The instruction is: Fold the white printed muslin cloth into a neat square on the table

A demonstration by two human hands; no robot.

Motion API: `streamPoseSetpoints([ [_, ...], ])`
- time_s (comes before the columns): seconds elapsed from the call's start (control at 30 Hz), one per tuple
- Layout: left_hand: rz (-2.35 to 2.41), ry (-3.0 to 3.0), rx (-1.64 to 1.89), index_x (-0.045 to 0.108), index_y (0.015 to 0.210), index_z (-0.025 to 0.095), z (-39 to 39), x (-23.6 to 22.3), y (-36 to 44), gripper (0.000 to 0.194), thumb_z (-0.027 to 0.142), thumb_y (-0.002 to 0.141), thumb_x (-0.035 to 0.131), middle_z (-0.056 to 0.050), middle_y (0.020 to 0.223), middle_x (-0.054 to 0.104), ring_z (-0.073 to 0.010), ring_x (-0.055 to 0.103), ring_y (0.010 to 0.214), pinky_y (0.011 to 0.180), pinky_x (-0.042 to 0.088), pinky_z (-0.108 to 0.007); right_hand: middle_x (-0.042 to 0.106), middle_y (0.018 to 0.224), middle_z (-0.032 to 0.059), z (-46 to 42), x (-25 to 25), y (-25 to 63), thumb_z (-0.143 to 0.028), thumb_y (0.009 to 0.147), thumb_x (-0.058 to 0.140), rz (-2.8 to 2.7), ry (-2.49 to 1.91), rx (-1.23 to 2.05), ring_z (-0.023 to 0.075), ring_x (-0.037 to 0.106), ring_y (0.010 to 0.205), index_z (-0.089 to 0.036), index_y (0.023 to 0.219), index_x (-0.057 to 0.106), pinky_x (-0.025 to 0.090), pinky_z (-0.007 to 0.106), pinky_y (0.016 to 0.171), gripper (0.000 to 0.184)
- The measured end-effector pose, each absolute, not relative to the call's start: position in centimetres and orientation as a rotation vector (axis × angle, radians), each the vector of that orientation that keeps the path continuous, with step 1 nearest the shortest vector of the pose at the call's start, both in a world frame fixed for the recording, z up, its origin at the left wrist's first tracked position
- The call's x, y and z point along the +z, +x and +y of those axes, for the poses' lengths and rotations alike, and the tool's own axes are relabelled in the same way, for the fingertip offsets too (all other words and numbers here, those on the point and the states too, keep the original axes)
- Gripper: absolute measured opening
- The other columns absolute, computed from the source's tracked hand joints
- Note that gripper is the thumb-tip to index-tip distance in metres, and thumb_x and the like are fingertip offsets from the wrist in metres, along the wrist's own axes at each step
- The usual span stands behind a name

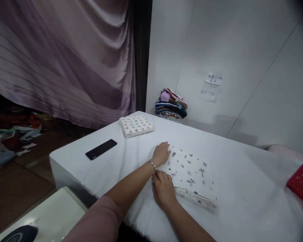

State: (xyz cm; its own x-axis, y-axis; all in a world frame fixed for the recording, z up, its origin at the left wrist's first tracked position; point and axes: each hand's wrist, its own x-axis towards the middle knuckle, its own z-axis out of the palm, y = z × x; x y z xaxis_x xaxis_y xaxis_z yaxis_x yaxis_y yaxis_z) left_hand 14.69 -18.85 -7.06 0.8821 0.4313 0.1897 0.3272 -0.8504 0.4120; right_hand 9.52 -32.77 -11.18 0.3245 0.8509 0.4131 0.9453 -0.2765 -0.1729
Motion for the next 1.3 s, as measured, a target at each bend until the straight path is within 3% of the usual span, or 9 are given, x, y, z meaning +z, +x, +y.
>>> streamPoseSetpoints([
  [0.13, 0.475, 2.731, 0.316, 0.046, 0.125, 0.022, -18.8, -8.5, 14.6, 0.04, 0.034, 0.087, 0.041, -0.005, 0.145, 0.033, -0.023, 0.034, 0.128, 0.102, 0.028, -0.039, 0.055, 0.117, 0.0115, -32.9, -11.0, 9.2, -0.012, 0.083, 0.046, -1.575, -2.224, -0.301, 0.0241, 0.046, 0.099, -0.015, 0.125, 0.048, 0.037, 0.038, 0.08, 0.043],
  [0.37, 0.402, 2.78, 0.36, 0.042, 0.128, 0.02, -18.0, -9.2, 14.7, 0.041, 0.035, 0.091, 0.032, -0.006, 0.146, 0.03, -0.0197, 0.035, 0.129, 0.103, 0.029, -0.034, 0.046, 0.134, 0.0102, -34.7, -9.9, 8.5, -0.016, 0.08, 0.05, -1.632, -2.17, -0.163, 0.023, 0.039, 0.119, -0.015, 0.132, 0.041, 0.03, 0.04, 0.1, 0.053],
  [0.5, 0.372, 2.795, 0.391, 0.043, 0.126, 0.02, -18.0, -9.1, 14.6, 0.04, 0.034, 0.091, 0.031, -0.006, 0.145, 0.032, -0.0201, 0.037, 0.128, 0.102, 0.031, -0.033, 0.044, 0.137, 0.0081, -38.1, -8.3, 10.7, -0.02, 0.081, 0.05, -1.588, -2.21, -0.157, 0.0223, 0.034, 0.127, -0.019, 0.127, 0.047, 0.022, 0.045, 0.106, 0.046],
  [0.63, 0.358, 2.819, 0.404, 0.045, 0.125, 0.022, -17.9, -8.9, 14.7, 0.04, 0.037, 0.09, 0.032, -0.006, 0.145, 0.033, -0.0217, 0.039, 0.126, 0.101, 0.032, -0.035, 0.043, 0.137, 0.0127, -42.3, -7.7, 14.0, -0.021, 0.084, 0.048, -1.371, -2.413, -0.311, 0.0257, 0.032, 0.13, -0.017, 0.125, 0.051, 0.023, 0.051, 0.105, 0.041],
  [0.83, 0.345, 2.959, 0.397, 0.042, 0.131, 0.021, -19.6, -7.6, 14.4, 0.048, 0.042, 0.088, 0.036, -0.008, 0.148, 0.026, -0.0286, 0.02, 0.135, 0.107, 0.015, -0.052, 0.039, 0.14, 0.0141, -44.9, -11.0, 14.7, -0.038, 0.086, 0.05, -1.299, -2.575, -0.316, 0.0284, 0.03, 0.132, -0.014, 0.132, 0.045, 0.022, 0.05, 0.106, 0.051],
  [1.0, 0.192, 2.961, 0.35, 0.039, 0.133, 0.025, -21.2, -8.2, 11.6, 0.055, 0.053, 0.086, 0.036, -0.006, 0.148, 0.027, -0.0257, 0.019, 0.136, 0.109, 0.011, -0.049, 0.04, 0.139, 0.0147, -45.1, -10.6, 14.6, -0.037, 0.084, 0.053, -1.28, -2.484, -0.181, 0.0278, 0.03, 0.131, -0.015, 0.131, 0.046, 0.022, 0.051, 0.106, 0.052],
  [1.17, 0.23, 2.928, 0.247, 0.04, 0.132, 0.023, -20.9, -9.4, 10.3, 0.054, 0.053, 0.088, 0.032, -0.006, 0.147, 0.029, -0.0253, 0.018, 0.136, 0.109, 0.013, -0.05, 0.057, 0.124, 0.0102, -48.1, -8.1, 17.6, -0.04, 0.082, 0.05, -0.734, -2.084, -0.047, 0.0223, 0.047, 0.118, -0.019, 0.109, 0.063, 0.037, 0.039, 0.097, 0.037],
  [1.3, 0.225, 2.921, 0.258, 0.04, 0.132, 0.023, -20.9, -9.4, 10.6, 0.054, 0.053, 0.088, 0.03, -0.007, 0.146, 0.03, -0.0253, 0.018, 0.136, 0.108, 0.013, -0.051, 0.067, 0.083, 0.0072, -51.3, -7.8, 18.6, -0.046, 0.076, 0.052, -0.304, -2.012, 0.11, 0.0185, 0.062, 0.075, -0.015, 0.083, 0.064, 0.049, 0.03, 0.065, 0.034],
])
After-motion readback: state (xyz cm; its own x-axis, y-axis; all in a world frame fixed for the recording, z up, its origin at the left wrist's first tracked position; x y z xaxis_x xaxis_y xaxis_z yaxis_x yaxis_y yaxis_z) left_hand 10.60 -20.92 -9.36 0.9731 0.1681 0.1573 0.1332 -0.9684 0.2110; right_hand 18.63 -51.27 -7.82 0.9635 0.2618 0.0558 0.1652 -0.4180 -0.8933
